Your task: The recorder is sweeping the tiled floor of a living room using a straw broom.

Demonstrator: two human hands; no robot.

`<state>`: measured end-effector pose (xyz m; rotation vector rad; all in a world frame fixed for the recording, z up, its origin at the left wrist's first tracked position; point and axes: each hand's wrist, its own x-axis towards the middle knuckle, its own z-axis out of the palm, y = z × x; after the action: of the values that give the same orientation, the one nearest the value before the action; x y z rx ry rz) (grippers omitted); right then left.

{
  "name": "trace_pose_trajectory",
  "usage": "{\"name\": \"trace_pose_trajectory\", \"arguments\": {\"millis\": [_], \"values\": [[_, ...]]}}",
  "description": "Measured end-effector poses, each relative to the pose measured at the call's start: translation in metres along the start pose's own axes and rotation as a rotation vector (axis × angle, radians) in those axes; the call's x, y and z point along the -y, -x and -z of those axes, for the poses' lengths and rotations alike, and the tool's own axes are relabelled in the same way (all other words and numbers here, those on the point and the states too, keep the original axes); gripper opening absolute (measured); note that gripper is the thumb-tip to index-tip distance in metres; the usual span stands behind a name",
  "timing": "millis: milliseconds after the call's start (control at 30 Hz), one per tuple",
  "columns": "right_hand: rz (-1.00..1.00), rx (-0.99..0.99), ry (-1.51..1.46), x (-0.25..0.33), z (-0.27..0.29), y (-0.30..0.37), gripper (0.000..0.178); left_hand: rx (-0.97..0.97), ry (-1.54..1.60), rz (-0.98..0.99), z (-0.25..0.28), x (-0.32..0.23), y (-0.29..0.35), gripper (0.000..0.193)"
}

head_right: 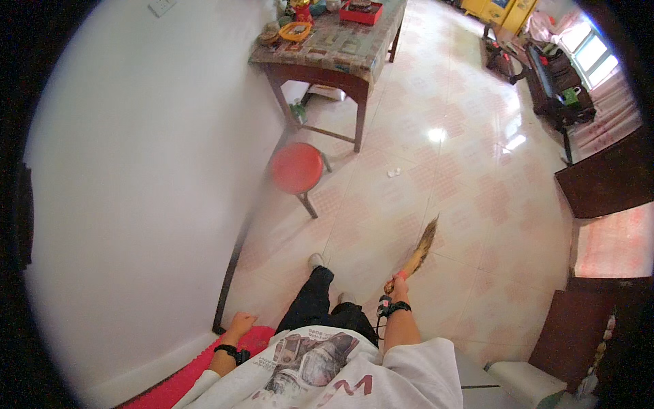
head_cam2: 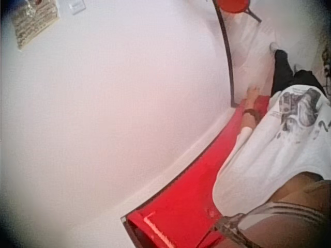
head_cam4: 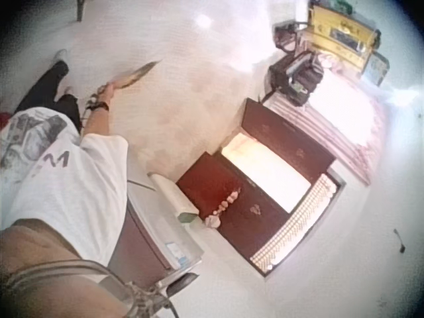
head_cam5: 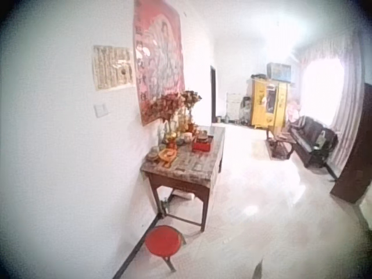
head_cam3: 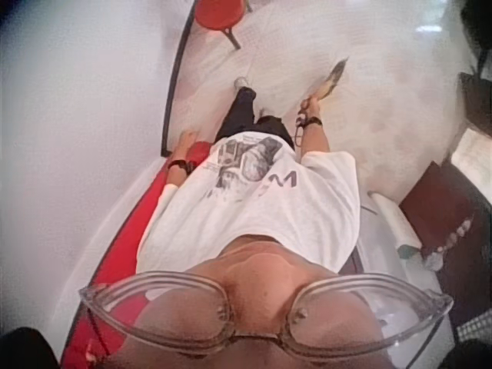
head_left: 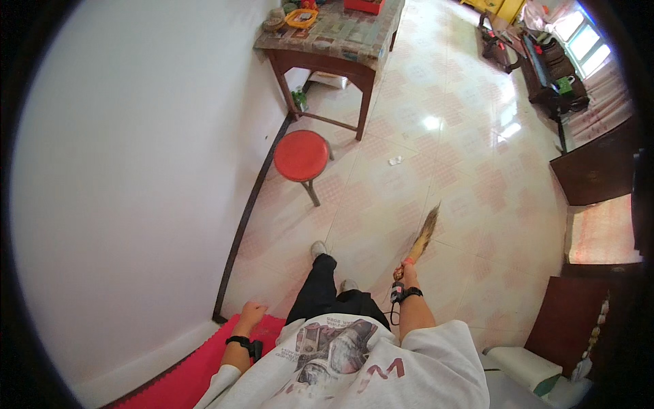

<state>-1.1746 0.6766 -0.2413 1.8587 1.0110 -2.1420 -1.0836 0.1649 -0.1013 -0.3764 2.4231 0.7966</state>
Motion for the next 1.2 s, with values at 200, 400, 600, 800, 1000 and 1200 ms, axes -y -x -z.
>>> {"name": "trace_pose_trajectory", "arguments": {"millis": [200,400,600,800,1000,1200], "values": [[-0.171,0.259,-0.085,-0.021,-0.001,0.020,0.005,0.158,-0.363,-0.188,-0.029,0.119,-0.042,0.027],[-0.295,0.260,0.065,0.011,-0.104,0.031,0.010,0.170,-0.151,-0.226,0.004,0.052,-0.147,0.022],[-0.268,0.395,0.025,0.042,-0.194,0.025,0.017,0.044,0.109,0.036,0.070,-0.082,-0.214,0.029],[-0.246,0.378,0.040,0.128,-0.247,-0.053,0.023,0.138,-0.164,0.134,0.092,-0.165,-0.255,0.028],[-0.333,0.431,-0.314,0.227,-0.223,-0.178,0.019,0.270,-0.447,-0.010,0.074,-0.217,-0.251,0.034],[-0.311,0.338,-0.789,0.278,-0.108,-0.214,0.025,0.283,-0.503,-0.029,0.073,-0.412,-0.302,0.036]]}}
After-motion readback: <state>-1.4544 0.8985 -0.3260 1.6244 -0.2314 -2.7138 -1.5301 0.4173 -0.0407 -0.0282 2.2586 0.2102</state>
